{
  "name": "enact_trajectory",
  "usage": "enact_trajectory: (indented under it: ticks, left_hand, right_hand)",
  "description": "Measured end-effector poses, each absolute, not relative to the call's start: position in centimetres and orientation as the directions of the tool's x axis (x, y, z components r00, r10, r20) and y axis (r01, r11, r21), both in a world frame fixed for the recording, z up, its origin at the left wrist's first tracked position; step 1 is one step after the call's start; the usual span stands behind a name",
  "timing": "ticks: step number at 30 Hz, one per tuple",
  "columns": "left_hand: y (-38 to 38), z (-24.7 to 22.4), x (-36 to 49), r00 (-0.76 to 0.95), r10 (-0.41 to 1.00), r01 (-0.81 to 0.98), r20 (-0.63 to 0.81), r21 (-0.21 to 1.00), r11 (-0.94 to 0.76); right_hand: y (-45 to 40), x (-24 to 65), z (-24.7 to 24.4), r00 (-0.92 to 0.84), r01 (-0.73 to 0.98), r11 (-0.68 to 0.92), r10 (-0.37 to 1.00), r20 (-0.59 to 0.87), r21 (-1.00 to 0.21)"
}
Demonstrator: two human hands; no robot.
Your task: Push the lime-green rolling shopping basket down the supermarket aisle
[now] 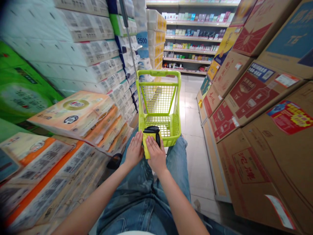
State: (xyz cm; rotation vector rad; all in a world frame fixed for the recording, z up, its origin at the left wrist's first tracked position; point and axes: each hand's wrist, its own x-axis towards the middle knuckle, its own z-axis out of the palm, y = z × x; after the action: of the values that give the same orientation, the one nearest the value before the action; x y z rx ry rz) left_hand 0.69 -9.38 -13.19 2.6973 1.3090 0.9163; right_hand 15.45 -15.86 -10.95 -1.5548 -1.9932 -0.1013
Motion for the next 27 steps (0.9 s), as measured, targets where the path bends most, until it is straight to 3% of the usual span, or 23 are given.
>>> enact_trajectory:
  ticks: [2,6,10,19,24,27]
  left_hand:
    - [-9.4,-13.1,0.8,0.477,0.719,0.72,0.506,0.244,-0.65]
    - [-9.5,-13.1,1.1,0.477,0.706,0.713,0.524,0.24,-0.659]
    - [-9.6,-13.3,1.5,0.454,0.715,0.713,0.532,0.265,-0.65]
    - [-9.4,-13.9,1.1,0.448,0.721,0.722,0.529,0.262,-0.64]
    - [-9.4,-13.4,1.1,0.456,0.725,0.724,0.515,0.26,-0.639]
    - [-9.5,-13.2,1.4,0.442,0.73,0.729,0.522,0.264,-0.631]
  right_hand:
    - [-16.9,18.9,-11.4,-0.113,0.92,0.282,0.856,0.504,-0.271]
    - [-18.4,25.5,-12.0,0.115,0.948,0.073,0.829,0.548,-0.31]
    - [-18.4,25.8,-12.0,0.265,0.928,-0.051,0.787,0.558,-0.368]
    - [-15.9,12.3,-10.8,-0.008,0.89,0.235,0.865,0.501,-0.391]
    - [-17.0,16.2,-10.9,-0.096,0.903,0.275,0.878,0.469,-0.33]
    - [-18.1,21.1,-11.6,-0.016,0.936,0.186,0.87,0.493,-0.299]
